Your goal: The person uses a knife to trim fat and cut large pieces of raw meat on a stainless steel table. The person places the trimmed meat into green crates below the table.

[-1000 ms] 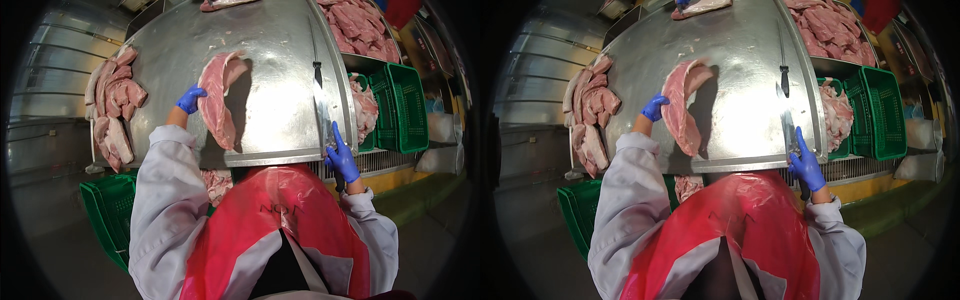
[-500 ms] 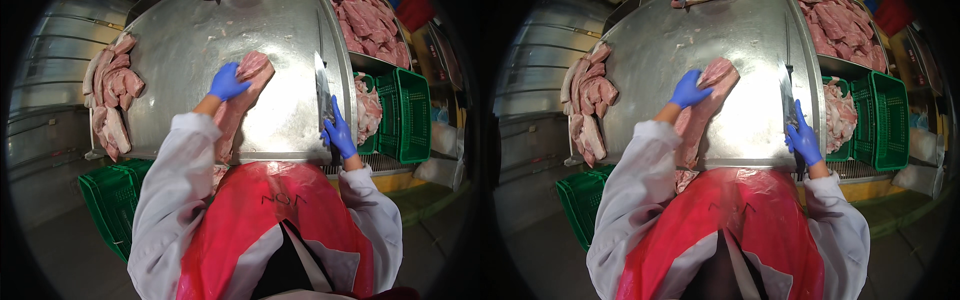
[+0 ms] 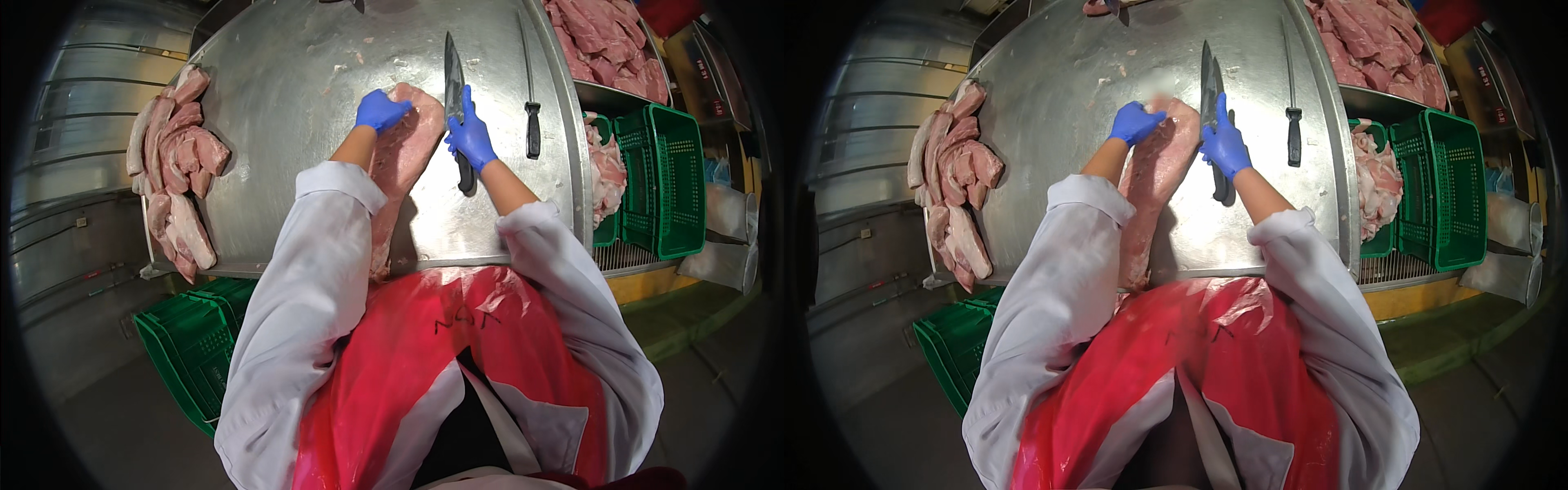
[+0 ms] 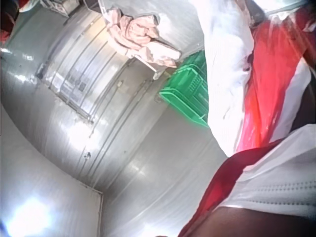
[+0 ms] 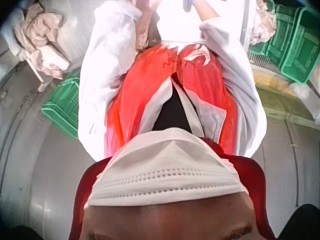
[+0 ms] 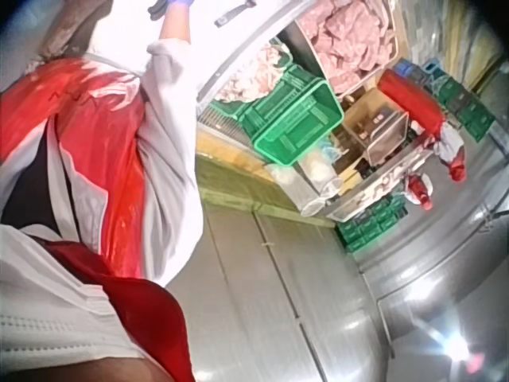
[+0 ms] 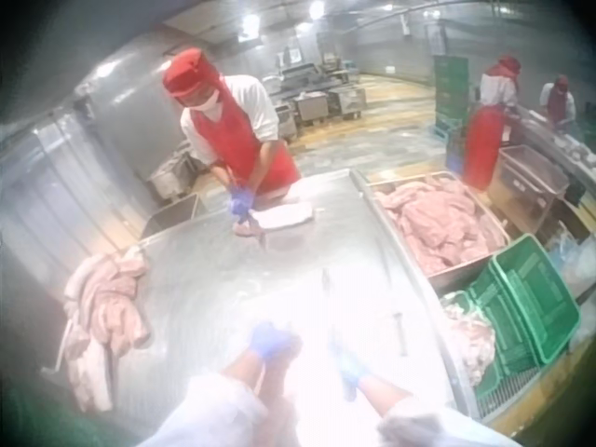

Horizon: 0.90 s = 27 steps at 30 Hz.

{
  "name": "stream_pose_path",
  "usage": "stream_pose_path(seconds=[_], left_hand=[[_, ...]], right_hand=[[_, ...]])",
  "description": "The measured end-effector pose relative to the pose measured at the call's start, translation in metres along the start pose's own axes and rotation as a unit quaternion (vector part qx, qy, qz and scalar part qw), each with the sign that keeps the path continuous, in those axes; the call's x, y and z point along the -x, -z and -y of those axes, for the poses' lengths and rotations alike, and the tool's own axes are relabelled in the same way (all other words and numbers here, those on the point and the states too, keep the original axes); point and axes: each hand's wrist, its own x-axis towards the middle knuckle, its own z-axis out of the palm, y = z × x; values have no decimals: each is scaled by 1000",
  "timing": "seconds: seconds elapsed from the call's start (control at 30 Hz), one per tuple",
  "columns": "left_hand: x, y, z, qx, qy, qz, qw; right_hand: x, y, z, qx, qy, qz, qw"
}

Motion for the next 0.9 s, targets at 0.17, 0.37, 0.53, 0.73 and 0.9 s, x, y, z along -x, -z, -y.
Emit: stream_pose_path(seconds=[0.17, 0.37, 0.53, 0.73, 0.9], left_hand=[[0, 4, 10, 53, -30, 4, 998], [7, 12, -3, 88, -142, -11, 986], [22, 34, 14, 177, -99, -40, 978], [32, 70, -6, 286, -189, -13, 939], [48, 114, 26, 393, -206, -103, 890]], right_hand=[[-3, -12, -9, 0, 24, -17, 1000], [-32, -46, 12, -151, -18, 93, 984], [63, -12, -6, 53, -64, 309, 947], [36, -58, 28, 49, -50, 267, 961], [103, -20, 0, 144, -79, 466, 869]])
